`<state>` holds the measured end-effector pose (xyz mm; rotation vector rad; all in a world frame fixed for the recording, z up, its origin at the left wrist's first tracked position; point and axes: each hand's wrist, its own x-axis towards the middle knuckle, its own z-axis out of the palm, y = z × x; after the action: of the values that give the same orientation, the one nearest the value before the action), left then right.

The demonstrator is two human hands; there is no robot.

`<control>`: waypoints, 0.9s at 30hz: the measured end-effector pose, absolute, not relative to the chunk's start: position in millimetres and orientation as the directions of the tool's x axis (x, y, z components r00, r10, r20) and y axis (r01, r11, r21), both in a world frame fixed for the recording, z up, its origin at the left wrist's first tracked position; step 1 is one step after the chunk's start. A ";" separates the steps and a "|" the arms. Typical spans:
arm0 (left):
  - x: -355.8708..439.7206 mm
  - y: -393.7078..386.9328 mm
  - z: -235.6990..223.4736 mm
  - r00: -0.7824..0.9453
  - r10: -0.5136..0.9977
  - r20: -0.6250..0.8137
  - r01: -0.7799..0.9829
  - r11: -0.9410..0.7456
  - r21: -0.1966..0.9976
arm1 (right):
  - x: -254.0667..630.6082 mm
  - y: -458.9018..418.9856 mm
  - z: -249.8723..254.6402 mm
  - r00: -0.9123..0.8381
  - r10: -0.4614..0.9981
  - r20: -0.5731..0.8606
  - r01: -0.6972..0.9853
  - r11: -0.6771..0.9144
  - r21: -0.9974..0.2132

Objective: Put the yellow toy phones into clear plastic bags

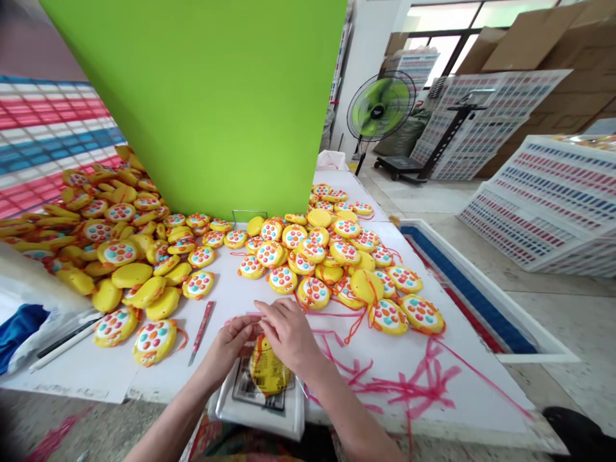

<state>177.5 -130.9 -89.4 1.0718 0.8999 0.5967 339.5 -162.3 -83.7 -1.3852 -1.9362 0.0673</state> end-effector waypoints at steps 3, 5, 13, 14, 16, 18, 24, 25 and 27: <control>178.2 -129.0 -87.6 0.549 0.801 -0.238 0.085 0.230 0.970 | 330.7 -159.5 -85.8 -0.198 0.800 0.566 0.820 0.452 -0.351; 179.1 -128.5 -85.1 0.542 0.830 -0.132 0.176 0.042 0.983 | 326.1 -158.2 -87.4 -0.224 0.779 0.585 0.846 0.454 -0.281; 184.2 -128.7 -80.0 0.603 0.798 0.005 0.346 -0.267 0.900 | 324.5 -152.6 -99.4 -0.077 0.781 0.620 0.877 0.349 -0.330; 184.6 -128.0 -82.6 0.605 0.796 -0.009 0.341 -0.249 0.907 | 329.0 -152.1 -102.1 -0.025 0.781 0.624 0.868 0.326 -0.374; 184.2 -125.7 -90.3 0.592 0.801 -0.084 0.312 -0.132 0.941 | 347.0 -154.4 -108.2 0.126 0.778 0.616 0.842 0.245 -0.481; 182.2 -122.5 -100.2 0.564 0.801 -0.202 0.246 0.070 0.967 | 377.7 -164.0 -115.7 0.304 0.763 0.570 0.797 0.123 -0.591; 174.8 -114.9 -118.3 0.542 0.749 -0.382 0.006 0.451 0.892 | 483.7 -239.8 -154.2 0.606 0.677 0.417 0.748 -0.306 -0.589; 174.4 -114.6 -117.9 0.542 0.746 -0.388 -0.010 0.467 0.884 | 494.1 -253.3 -160.7 0.582 0.701 0.412 0.777 -0.330 -0.536; 174.3 -114.8 -115.7 0.535 0.748 -0.393 -0.024 0.478 0.878 | 507.1 -274.4 -168.6 0.481 0.777 0.406 0.859 -0.324 -0.397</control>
<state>174.3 -114.8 -115.7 0.9646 0.8922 0.5560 507.1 -274.4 -168.6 -2.1635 -1.3471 -0.1884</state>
